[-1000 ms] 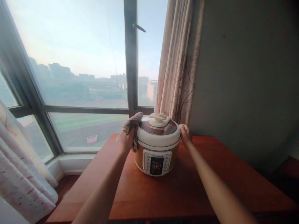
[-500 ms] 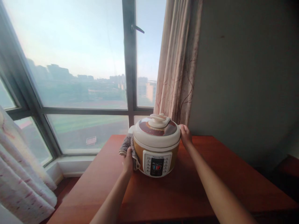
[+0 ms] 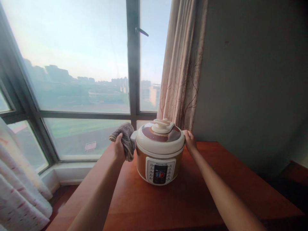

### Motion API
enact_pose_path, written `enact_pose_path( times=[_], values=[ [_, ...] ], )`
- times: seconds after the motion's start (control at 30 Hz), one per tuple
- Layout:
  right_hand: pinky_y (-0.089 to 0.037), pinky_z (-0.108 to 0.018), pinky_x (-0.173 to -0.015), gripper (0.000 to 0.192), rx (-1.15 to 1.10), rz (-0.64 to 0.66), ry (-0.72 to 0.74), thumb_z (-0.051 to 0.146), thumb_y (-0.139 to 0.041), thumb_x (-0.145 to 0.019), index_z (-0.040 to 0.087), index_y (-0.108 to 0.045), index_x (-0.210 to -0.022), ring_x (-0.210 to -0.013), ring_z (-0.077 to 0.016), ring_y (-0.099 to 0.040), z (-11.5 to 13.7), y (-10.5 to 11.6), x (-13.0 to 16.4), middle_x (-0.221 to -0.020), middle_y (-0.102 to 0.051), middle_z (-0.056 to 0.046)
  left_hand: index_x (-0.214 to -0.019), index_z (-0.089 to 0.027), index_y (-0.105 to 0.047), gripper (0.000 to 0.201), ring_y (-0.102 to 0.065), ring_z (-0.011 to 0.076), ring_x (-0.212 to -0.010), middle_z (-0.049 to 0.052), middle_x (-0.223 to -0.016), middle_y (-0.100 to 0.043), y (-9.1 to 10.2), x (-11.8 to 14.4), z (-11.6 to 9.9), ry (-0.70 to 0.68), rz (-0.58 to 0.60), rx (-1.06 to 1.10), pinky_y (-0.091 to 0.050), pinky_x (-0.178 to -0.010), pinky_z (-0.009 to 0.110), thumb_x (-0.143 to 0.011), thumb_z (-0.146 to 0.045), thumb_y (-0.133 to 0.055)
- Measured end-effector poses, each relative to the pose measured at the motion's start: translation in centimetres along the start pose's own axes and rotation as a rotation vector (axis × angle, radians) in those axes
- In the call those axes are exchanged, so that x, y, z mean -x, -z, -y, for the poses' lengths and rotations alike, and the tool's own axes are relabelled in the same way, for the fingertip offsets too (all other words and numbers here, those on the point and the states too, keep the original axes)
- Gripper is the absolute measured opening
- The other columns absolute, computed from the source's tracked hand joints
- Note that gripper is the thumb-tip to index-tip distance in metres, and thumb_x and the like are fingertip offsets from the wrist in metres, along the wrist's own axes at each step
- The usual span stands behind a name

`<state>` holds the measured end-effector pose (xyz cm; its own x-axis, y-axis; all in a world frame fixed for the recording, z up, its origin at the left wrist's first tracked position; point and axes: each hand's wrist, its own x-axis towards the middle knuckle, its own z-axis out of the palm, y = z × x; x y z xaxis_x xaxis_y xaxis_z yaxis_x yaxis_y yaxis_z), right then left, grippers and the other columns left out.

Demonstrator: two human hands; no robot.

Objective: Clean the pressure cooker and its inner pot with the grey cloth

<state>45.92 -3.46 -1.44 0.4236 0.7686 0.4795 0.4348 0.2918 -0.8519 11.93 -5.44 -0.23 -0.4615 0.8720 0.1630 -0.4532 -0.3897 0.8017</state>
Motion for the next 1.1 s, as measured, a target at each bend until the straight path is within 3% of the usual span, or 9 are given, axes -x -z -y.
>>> enact_pose_path(
  times=[0.17, 0.3, 0.5, 0.67, 0.9, 1.1],
  values=[
    [-0.047, -0.034, -0.08, 0.061, 0.009, 0.03, -0.012, 0.07, -0.032, -0.083, 0.021, -0.068, -0.087, -0.089, -0.0265, -0.065, -0.1, 0.2, 0.1, -0.091, -0.074, -0.009, -0.093, -0.015, -0.066, 0.032, -0.065, 0.0255, -0.083, 0.007, -0.086, -0.069, -1.8, -2.0, -1.3, -0.3, 0.254, -0.742, -0.054, -0.079, 0.038, -0.079, -0.041, -0.054],
    [-0.049, -0.033, -0.079, 0.059, 0.038, 0.062, -0.027, 0.066, -0.032, -0.083, 0.021, -0.071, -0.087, -0.089, -0.0256, -0.066, 0.1, 0.3, -0.3, -0.091, -0.075, -0.008, -0.077, -0.017, -0.066, 0.021, -0.063, 0.0258, -0.075, 0.005, -0.072, -0.066, -1.8, -2.5, -1.4, -0.351, 0.333, -0.981, -0.051, -0.076, 0.038, -0.074, -0.035, -0.055],
    [-0.052, -0.034, -0.083, 0.035, 0.172, 0.127, 0.003, 0.043, -0.049, -0.08, 0.019, -0.074, -0.086, -0.092, -0.0248, -0.069, 1.9, 0.6, -2.9, -0.094, -0.077, -0.009, -0.083, -0.017, -0.069, 0.026, -0.066, 0.0269, -0.079, 0.009, -0.08, -0.07, -1.3, -2.7, -1.4, -0.417, 0.366, -1.106, -0.05, -0.076, 0.038, -0.08, -0.032, -0.048],
    [-0.05, -0.034, -0.088, 0.035, 0.305, 0.139, 0.166, 0.036, -0.047, -0.087, 0.017, -0.073, -0.102, -0.098, -0.0242, -0.068, 6.4, -0.9, -4.2, -0.105, -0.075, -0.011, -0.101, -0.016, -0.07, 0.034, -0.068, 0.0291, -0.091, 0.012, -0.097, -0.073, -1.3, -2.5, -1.1, -0.464, 0.366, -1.122, -0.052, -0.083, 0.041, -0.083, -0.029, -0.044],
    [-0.046, -0.025, -0.084, 0.033, 0.441, 0.309, 0.408, 0.039, -0.046, -0.096, 0.021, -0.073, -0.099, -0.098, -0.0199, -0.067, 12.7, -5.4, -2.9, -0.104, -0.076, -0.007, -0.11, -0.017, -0.07, 0.038, -0.068, 0.031, -0.1, 0.012, -0.105, -0.074, -1.2, -2.4, -1.1, -0.478, 0.401, -1.132, -0.053, -0.088, 0.042, -0.085, -0.025, -0.044],
    [-0.045, -0.028, -0.078, 0.036, 0.587, 0.379, 0.435, 0.046, -0.047, -0.095, 0.024, -0.075, -0.1, -0.1, -0.0238, -0.068, 14.2, -5.5, -2.1, -0.105, -0.076, -0.008, -0.115, -0.017, -0.069, 0.041, -0.067, 0.0314, -0.104, 0.011, -0.109, -0.073, -1.0, -2.6, -0.8, -0.486, 0.405, -1.105, -0.052, -0.092, 0.043, -0.083, -0.024, -0.044]
  ],
)
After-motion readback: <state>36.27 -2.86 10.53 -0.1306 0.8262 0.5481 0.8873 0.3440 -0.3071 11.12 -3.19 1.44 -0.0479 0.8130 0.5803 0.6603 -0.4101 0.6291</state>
